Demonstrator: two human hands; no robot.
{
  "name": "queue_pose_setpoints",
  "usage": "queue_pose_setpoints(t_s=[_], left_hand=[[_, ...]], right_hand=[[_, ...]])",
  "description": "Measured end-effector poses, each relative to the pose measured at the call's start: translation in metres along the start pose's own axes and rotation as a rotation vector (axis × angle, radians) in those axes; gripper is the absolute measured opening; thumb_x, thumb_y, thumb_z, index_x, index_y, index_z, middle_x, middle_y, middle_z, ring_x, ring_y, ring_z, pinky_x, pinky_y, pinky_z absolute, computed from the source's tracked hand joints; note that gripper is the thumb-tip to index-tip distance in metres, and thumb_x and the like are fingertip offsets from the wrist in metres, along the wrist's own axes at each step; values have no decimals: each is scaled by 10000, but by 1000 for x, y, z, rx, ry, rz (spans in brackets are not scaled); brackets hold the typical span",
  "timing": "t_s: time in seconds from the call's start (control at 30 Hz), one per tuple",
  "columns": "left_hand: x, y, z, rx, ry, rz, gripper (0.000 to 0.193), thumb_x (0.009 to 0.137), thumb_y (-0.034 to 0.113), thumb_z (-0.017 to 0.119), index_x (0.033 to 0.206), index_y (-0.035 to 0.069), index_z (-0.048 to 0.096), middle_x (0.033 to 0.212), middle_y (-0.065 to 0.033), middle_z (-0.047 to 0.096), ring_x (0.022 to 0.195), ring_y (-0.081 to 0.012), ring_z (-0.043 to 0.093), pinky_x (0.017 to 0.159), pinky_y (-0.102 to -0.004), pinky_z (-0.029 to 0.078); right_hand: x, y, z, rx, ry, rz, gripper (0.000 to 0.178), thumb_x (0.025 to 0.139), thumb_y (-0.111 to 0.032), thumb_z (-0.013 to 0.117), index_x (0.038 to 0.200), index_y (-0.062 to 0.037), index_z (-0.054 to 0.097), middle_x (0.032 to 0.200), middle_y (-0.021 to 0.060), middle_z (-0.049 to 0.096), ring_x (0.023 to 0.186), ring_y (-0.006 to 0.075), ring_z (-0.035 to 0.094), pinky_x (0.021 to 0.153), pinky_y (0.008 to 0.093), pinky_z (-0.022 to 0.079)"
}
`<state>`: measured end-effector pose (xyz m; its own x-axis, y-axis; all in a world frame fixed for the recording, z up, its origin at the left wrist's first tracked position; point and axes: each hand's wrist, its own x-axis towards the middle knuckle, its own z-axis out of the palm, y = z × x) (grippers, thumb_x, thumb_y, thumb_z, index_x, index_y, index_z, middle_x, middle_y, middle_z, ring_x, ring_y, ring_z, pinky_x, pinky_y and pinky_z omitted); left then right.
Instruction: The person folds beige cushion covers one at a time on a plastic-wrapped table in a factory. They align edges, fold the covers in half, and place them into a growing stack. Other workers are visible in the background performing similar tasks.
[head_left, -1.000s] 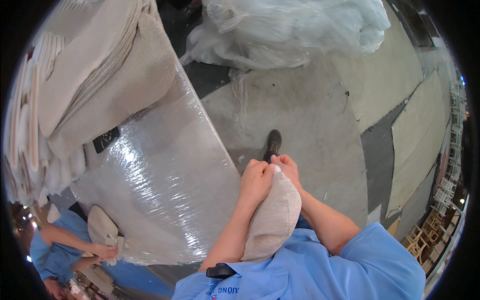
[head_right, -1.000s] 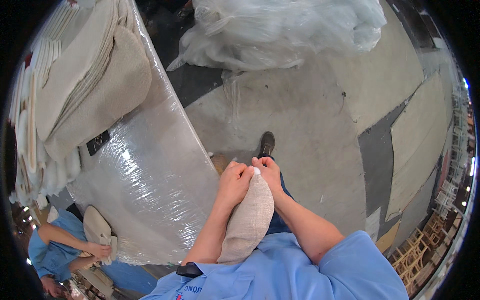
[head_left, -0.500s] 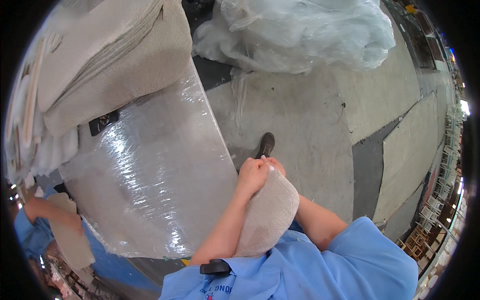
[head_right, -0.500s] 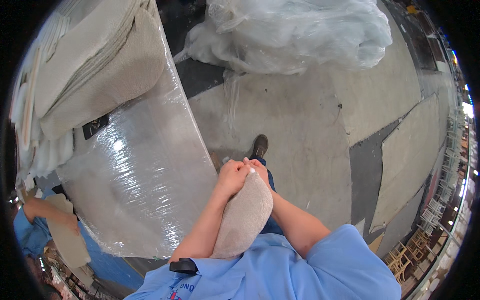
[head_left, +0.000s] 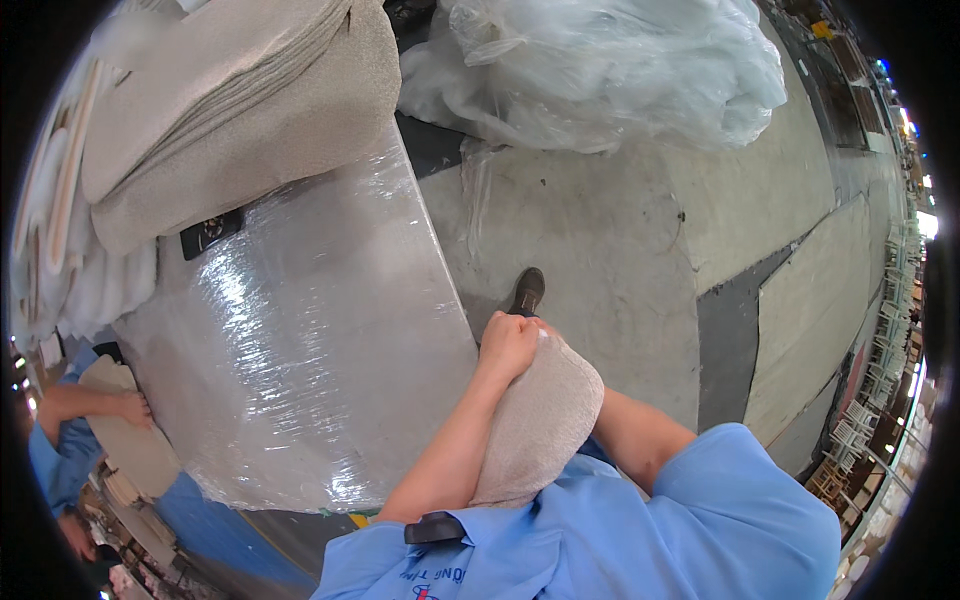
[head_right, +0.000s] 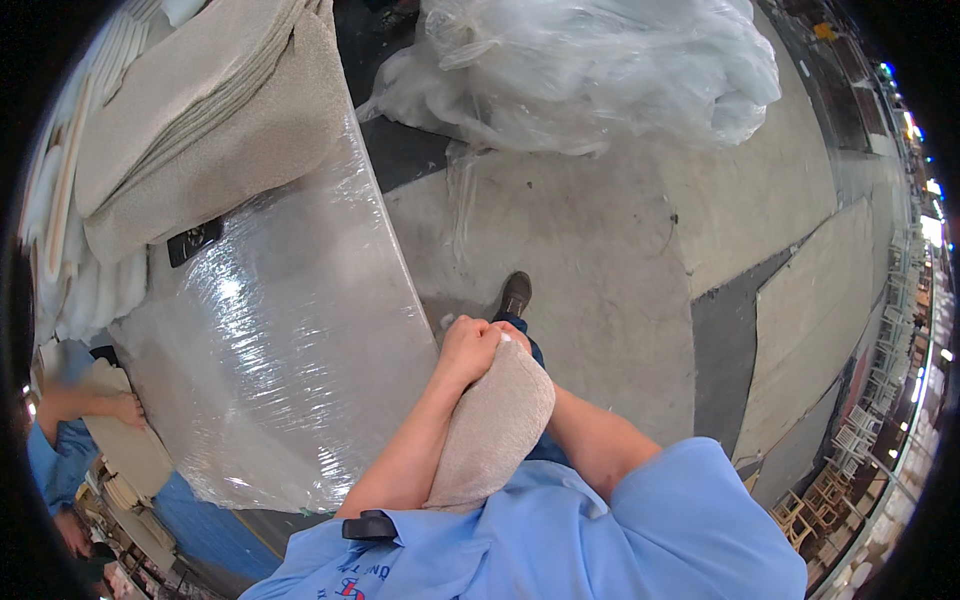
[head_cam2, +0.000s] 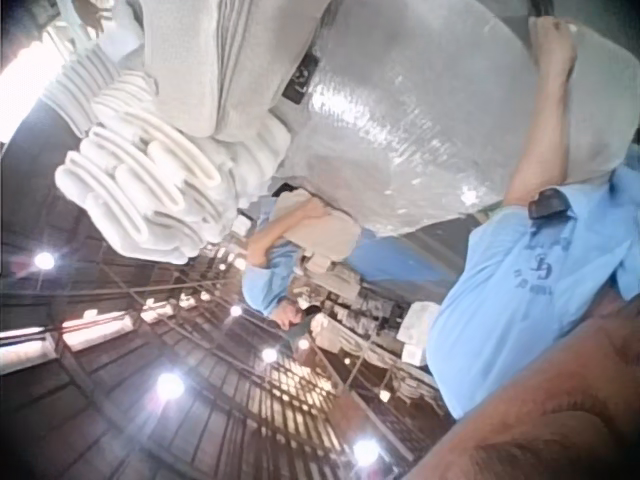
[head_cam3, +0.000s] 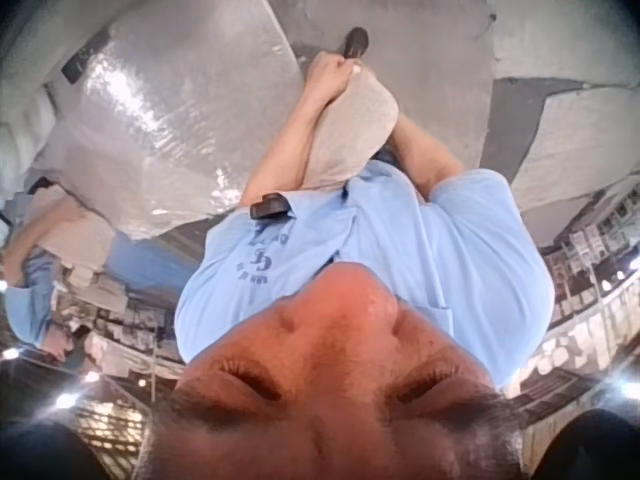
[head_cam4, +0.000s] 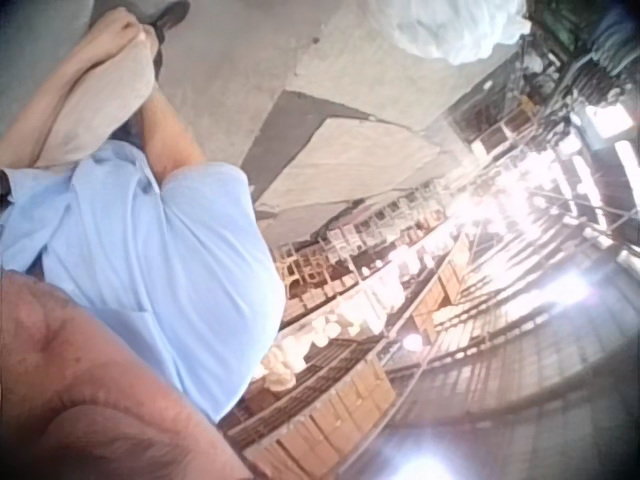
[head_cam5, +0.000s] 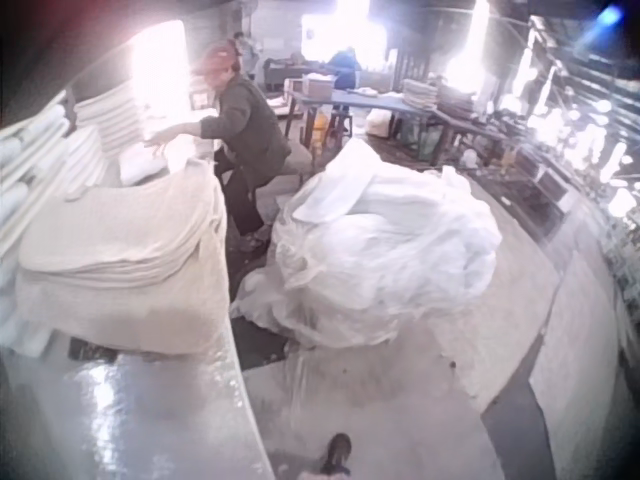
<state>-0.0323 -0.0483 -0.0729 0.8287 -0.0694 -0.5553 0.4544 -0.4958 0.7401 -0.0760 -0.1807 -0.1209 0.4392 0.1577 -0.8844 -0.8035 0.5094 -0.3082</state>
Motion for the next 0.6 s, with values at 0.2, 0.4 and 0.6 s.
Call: queue_pose_setpoints(t_s=[0.2, 0.4, 0.6], left_hand=[[2, 16, -16, 137, -205, -86, 427, 1011, 336, 584, 976, -54, 755, 1019, -275, 745, 911, -427, 721, 823, -488, 550], [-83, 6, -90, 158, -278, -136, 475, 1047, 450, 603, 1099, -1, 744, 945, -218, 748, 833, -326, 713, 800, -449, 553], [-160, -22, -104, 200, -258, -352, 450, 1013, 456, 660, 1003, 9, 717, 1002, -233, 699, 993, -380, 690, 879, -476, 525]], right_hand=[[-19, -2, 9, -8, -41, 30, 188, 1067, -322, 690, 982, -154, 700, 834, -19, 679, 752, 154, 662, 696, 355, 549], [-42, -5, 12, 6, -107, 55, 176, 1072, -323, 676, 997, -169, 717, 842, -23, 683, 767, 168, 667, 715, 370, 556], [-65, -16, 15, -89, -148, 63, 171, 1078, -324, 663, 1012, -183, 734, 851, -27, 687, 782, 182, 673, 734, 386, 562]])
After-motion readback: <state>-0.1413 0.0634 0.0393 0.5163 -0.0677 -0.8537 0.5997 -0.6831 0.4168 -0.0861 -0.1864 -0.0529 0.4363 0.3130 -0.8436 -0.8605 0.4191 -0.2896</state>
